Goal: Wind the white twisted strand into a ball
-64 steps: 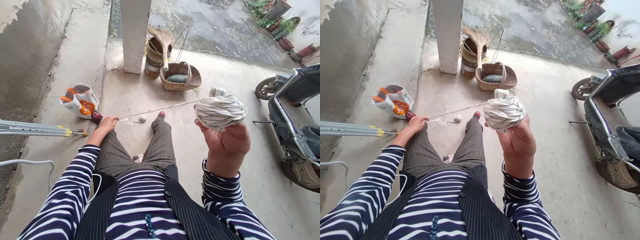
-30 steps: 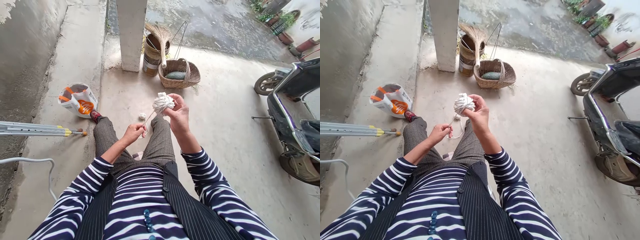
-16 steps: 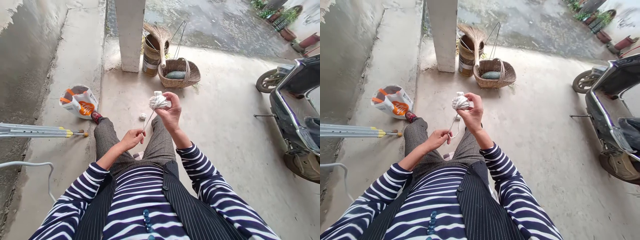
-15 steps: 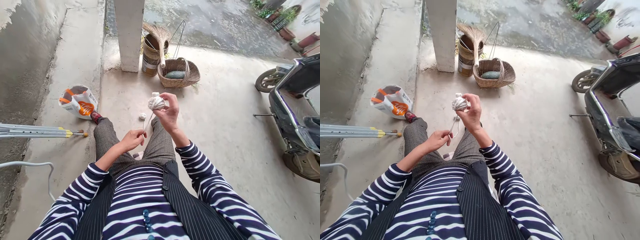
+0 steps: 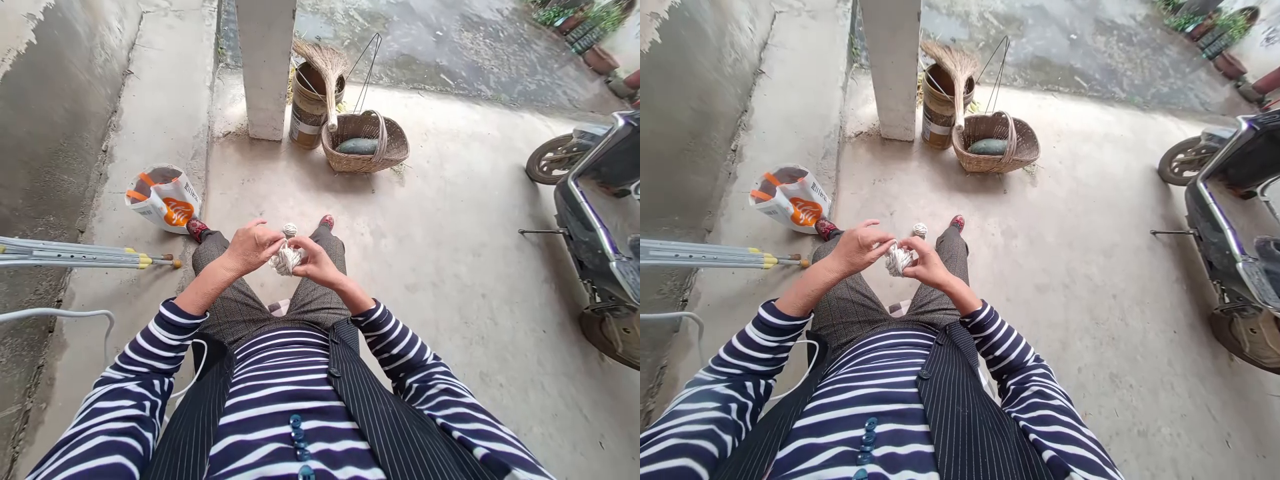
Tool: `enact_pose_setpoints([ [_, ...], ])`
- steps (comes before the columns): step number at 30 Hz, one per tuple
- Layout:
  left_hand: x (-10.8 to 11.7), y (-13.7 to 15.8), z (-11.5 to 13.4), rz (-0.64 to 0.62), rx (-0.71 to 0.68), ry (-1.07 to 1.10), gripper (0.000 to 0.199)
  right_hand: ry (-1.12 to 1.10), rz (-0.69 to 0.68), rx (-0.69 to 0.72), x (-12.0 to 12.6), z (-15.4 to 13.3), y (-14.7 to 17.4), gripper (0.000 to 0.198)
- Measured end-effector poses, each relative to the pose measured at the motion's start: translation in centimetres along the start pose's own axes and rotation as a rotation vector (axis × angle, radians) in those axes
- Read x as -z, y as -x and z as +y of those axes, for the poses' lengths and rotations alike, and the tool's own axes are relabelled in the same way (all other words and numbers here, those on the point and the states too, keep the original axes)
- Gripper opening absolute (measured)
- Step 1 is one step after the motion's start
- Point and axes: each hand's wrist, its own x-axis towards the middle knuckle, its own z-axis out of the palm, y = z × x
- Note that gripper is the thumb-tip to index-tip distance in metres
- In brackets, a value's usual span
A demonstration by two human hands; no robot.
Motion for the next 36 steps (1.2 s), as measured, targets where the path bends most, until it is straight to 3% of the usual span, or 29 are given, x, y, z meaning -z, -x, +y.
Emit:
enact_pose_setpoints([
  [3, -0.6, -0.3, -0.7, 0.007, 0.025, 0.025, 0.023, -0.196, -0.014, -0.038, -0.4, -0.3, 0.7, 0.049],
  [8, -1.0, -0.3, -1.6, -0.064, 0.062, 0.217, 0.029, -0.419, -0.001, 0.009, -1.2, -1.2, 2.1, 0.073],
  [14, -2.7, -0.1, -2.0, -0.079, 0.128, 0.379, 0.032, -0.319, 0.173, 0.072, -0.9, -2.5, 3.0, 0.046],
  [21, -7.6, 0.4, -6.2, 0.003, 0.331, 0.303, 0.027, -0.351, 0.317, 0.037, 1.1, -5.7, 3.6, 0.052],
  [25, -9.3, 0.9, -8.5, 0.010, 0.445, 0.318, 0.023, -0.378, 0.425, 0.048, 2.3, -7.5, 4.3, 0.053],
  [32, -10.0, 1.2, -10.3, -0.067, 0.607, 0.632, 0.024, -0.400, 0.525, 0.117, 4.6, -9.9, 5.4, 0.052],
  [36, -9.0, 1.0, -11.3, -0.059, 0.572, 0.572, 0.024, -0.437, 0.613, 0.174, 6.1, -10.7, 6.1, 0.048],
])
